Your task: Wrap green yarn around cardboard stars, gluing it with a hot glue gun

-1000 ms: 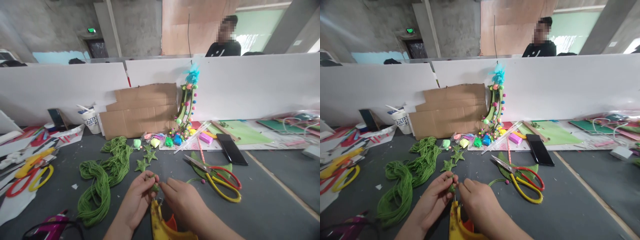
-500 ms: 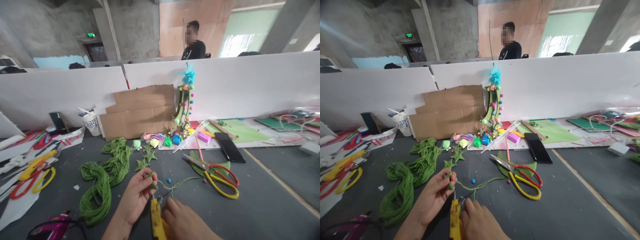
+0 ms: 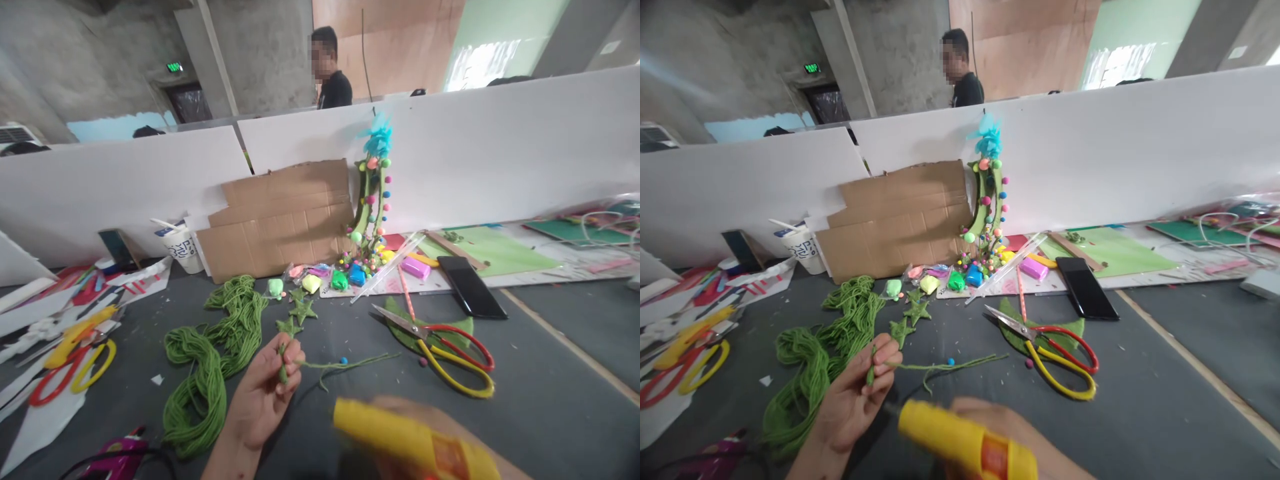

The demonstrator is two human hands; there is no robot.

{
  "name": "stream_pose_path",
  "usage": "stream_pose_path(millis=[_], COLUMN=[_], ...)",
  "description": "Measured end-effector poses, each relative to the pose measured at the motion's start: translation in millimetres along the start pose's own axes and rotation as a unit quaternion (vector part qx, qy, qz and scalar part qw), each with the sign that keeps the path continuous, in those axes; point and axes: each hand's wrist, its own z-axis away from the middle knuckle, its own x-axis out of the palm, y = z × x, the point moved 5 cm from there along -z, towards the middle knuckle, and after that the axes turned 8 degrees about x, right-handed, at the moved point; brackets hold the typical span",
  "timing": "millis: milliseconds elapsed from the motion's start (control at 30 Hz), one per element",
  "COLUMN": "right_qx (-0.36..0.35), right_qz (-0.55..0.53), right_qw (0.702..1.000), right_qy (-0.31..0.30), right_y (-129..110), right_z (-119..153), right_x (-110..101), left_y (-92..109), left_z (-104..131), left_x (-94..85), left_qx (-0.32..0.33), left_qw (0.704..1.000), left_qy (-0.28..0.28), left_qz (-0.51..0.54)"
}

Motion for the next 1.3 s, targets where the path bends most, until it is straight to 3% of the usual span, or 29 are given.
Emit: stream_pose_path(millis=[133, 300, 367, 767, 1300], right_qx=[0.074, 0.051, 0.056, 0.143, 0.193], right_qz=[-0.129, -0.17, -0.172, -0.183, -0.174], right_qw=[0.984, 0.982, 0.98, 0.967, 0.961], right_qy=[0.102, 0.066, 0.08, 0.102, 0.093], right_y=[30, 37, 38, 51, 50], right_z=[4, 0, -2, -5, -6], right_x=[-12, -7, -6, 2, 4], left_y=[-17, -35, -38, -43, -43], left_z=[2, 6, 7, 8, 9], left_x=[3.1, 5.8, 5.2, 2.4, 6.3], left_qx=[-0.038, -0.076, -0.085, -0.111, -0.114], left_qw=[0.999, 0.997, 0.996, 0.993, 0.993], left_qy=[-0.013, -0.019, -0.015, -0.008, -0.029], left_qz=[0.013, 0.014, 0.014, -0.028, -0.021])
